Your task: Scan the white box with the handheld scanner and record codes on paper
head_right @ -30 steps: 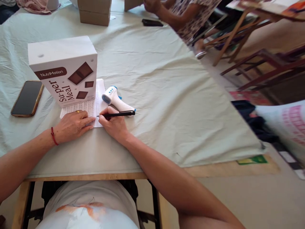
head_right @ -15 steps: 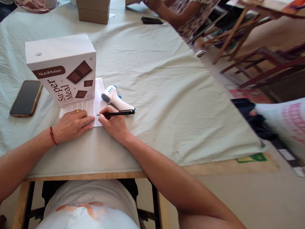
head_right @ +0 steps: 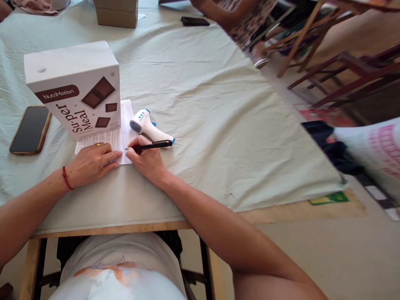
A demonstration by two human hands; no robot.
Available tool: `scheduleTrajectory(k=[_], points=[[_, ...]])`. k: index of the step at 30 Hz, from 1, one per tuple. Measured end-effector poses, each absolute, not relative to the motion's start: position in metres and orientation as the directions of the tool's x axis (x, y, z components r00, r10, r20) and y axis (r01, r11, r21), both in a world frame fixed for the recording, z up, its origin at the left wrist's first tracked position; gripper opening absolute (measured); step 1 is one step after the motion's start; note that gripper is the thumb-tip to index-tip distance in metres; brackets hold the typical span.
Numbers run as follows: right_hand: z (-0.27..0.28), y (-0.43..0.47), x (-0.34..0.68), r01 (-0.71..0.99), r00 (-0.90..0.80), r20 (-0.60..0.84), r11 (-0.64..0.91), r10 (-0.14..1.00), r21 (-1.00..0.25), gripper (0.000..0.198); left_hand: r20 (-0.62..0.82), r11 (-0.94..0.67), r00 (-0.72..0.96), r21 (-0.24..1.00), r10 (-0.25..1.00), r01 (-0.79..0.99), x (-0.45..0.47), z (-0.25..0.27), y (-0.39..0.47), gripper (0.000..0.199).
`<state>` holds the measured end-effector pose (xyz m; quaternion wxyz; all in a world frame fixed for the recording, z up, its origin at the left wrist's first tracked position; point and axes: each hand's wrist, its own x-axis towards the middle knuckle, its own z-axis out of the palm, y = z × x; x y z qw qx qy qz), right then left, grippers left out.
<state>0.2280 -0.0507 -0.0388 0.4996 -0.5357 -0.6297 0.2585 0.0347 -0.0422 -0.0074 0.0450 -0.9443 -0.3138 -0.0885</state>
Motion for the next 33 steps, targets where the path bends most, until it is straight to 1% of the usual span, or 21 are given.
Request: scheduleTrajectory(k=[4,10,25,33], points=[[-0.0394,-0.0504,0.2291,0.390,0.108,0.341,0.275,0.934,-0.878,0.010,0.206,-0.801,0.790,-0.040,0.578,0.597,0.0350,-0.0067,-0.0418,0.020],[-0.0405,-0.0498,0.2317,0.416,0.066,0.337,0.281,0.939,-0.865,0.008,0.218,-0.807,0.799,-0.074,0.560,0.585,0.0354,-0.0080,-0.0424,0.023],[-0.0390,-0.0506,0.2310,0.415,0.052,0.350,0.299,0.935,-0.860,0.009,0.228,-0.811,0.801,-0.071,0.553,0.580,0.0351,-0.0094,-0.0410,0.024],[-0.0368,-0.0520,0.2298,0.409,0.082,0.305,0.247,0.949,-0.878,0.009,0.211,-0.807,0.799,-0.069,0.562,0.586,0.0344,-0.0089,-0.0406,0.024]])
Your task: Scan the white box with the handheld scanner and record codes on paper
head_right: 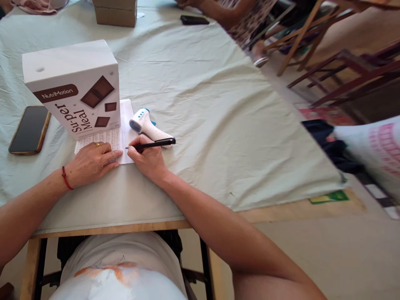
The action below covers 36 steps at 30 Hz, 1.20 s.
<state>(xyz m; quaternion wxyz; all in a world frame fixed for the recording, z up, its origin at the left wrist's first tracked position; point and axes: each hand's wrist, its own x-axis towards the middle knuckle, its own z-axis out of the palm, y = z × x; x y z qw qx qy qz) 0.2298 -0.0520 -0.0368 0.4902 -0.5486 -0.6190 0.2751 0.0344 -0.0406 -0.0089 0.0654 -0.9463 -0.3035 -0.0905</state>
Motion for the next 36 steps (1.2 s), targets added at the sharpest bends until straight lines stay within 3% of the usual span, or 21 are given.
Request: scheduleTrajectory(k=[17,36], points=[[-0.0386,-0.0517,0.2306,0.454,0.049,0.344,0.285,0.938,-0.844,0.008,0.201,-0.812,0.804,-0.063,0.560,0.581,0.0347,-0.0078,-0.0406,0.024],[-0.0378,-0.0514,0.2321,0.407,0.114,0.286,0.218,0.952,-0.887,0.006,0.214,-0.814,0.805,-0.067,0.553,0.577,0.0342,-0.0094,-0.0405,0.027]])
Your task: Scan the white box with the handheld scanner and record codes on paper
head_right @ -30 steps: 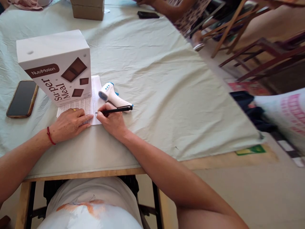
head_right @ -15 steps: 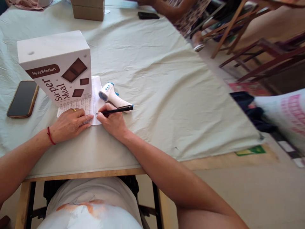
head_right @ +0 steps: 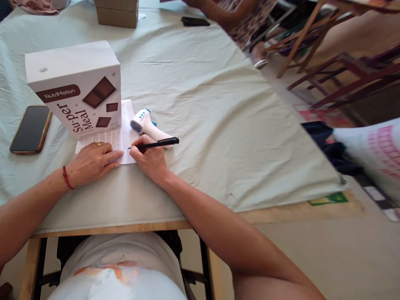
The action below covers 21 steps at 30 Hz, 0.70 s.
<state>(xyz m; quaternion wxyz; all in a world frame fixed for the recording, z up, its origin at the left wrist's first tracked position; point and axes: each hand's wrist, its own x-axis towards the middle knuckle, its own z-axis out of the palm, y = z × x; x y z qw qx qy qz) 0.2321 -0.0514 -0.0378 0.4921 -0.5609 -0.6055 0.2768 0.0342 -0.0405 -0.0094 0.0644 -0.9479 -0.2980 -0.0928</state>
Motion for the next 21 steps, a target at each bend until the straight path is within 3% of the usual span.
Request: scheduleTrajectory(k=[14,18,21], points=[[-0.038,-0.051,0.230,0.434,0.106,0.320,0.246,0.941,-0.867,0.009,0.212,-0.814,0.803,-0.053,0.557,0.579,0.034,-0.009,-0.040,0.027],[-0.035,-0.051,0.235,0.475,0.067,0.408,0.330,0.911,-0.816,0.007,0.216,-0.817,0.805,-0.050,0.553,0.575,0.033,-0.008,-0.040,0.028],[-0.029,-0.050,0.246,0.545,-0.052,0.498,0.442,0.866,-0.712,0.009,0.214,-0.826,0.814,-0.049,0.540,0.561,0.031,-0.008,-0.039,0.032]])
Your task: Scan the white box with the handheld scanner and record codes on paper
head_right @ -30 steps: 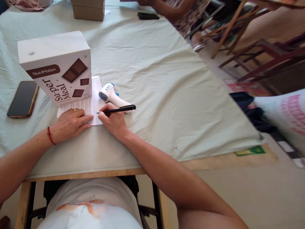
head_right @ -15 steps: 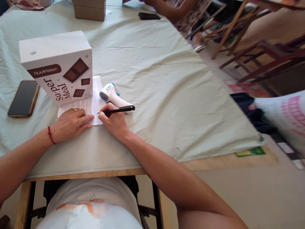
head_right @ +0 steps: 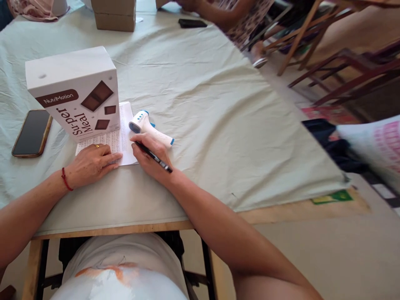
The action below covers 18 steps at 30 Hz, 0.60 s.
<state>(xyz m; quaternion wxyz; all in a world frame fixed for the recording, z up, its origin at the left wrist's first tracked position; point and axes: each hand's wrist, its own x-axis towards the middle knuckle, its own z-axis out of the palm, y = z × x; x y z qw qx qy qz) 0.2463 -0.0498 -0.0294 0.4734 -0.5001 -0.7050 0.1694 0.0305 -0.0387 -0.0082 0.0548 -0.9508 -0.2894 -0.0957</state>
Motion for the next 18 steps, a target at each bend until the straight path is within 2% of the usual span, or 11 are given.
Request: scheduleTrajectory(k=[2,5,8,11,13,14,16,18], points=[[-0.026,-0.047,0.256,0.596,-0.182,0.521,0.515,0.834,-0.616,0.015,0.212,-0.834,0.821,-0.050,0.529,0.550,0.029,-0.008,-0.038,0.034],[-0.029,-0.042,0.270,0.631,-0.380,0.483,0.603,0.789,-0.489,0.025,0.225,-0.853,0.838,-0.046,0.497,0.519,0.028,-0.007,-0.036,0.035],[-0.037,-0.040,0.277,0.671,-0.440,0.417,0.600,0.795,-0.436,0.029,0.342,-0.857,0.805,0.000,0.484,0.515,0.028,0.000,-0.037,0.031],[-0.043,-0.039,0.279,0.695,-0.437,0.403,0.586,0.804,-0.417,0.033,0.611,-0.754,0.574,0.059,0.546,0.654,0.024,0.015,-0.041,0.022],[-0.044,-0.040,0.280,0.700,-0.456,0.409,0.603,0.790,-0.383,0.037,0.791,-0.619,0.322,0.089,0.520,0.780,0.017,0.025,-0.040,0.021],[-0.043,-0.040,0.280,0.699,-0.469,0.417,0.616,0.779,-0.364,0.038,0.861,-0.556,0.195,0.117,0.470,0.823,0.013,0.029,-0.038,0.029],[-0.039,-0.039,0.280,0.696,-0.477,0.450,0.637,0.755,-0.333,0.039,0.887,-0.478,0.032,0.218,0.461,0.851,0.004,0.030,-0.030,0.049],[-0.034,-0.039,0.280,0.731,-0.423,0.501,0.611,0.755,-0.304,0.038,0.792,-0.481,0.038,0.331,0.610,0.812,-0.006,0.024,-0.016,0.057]])
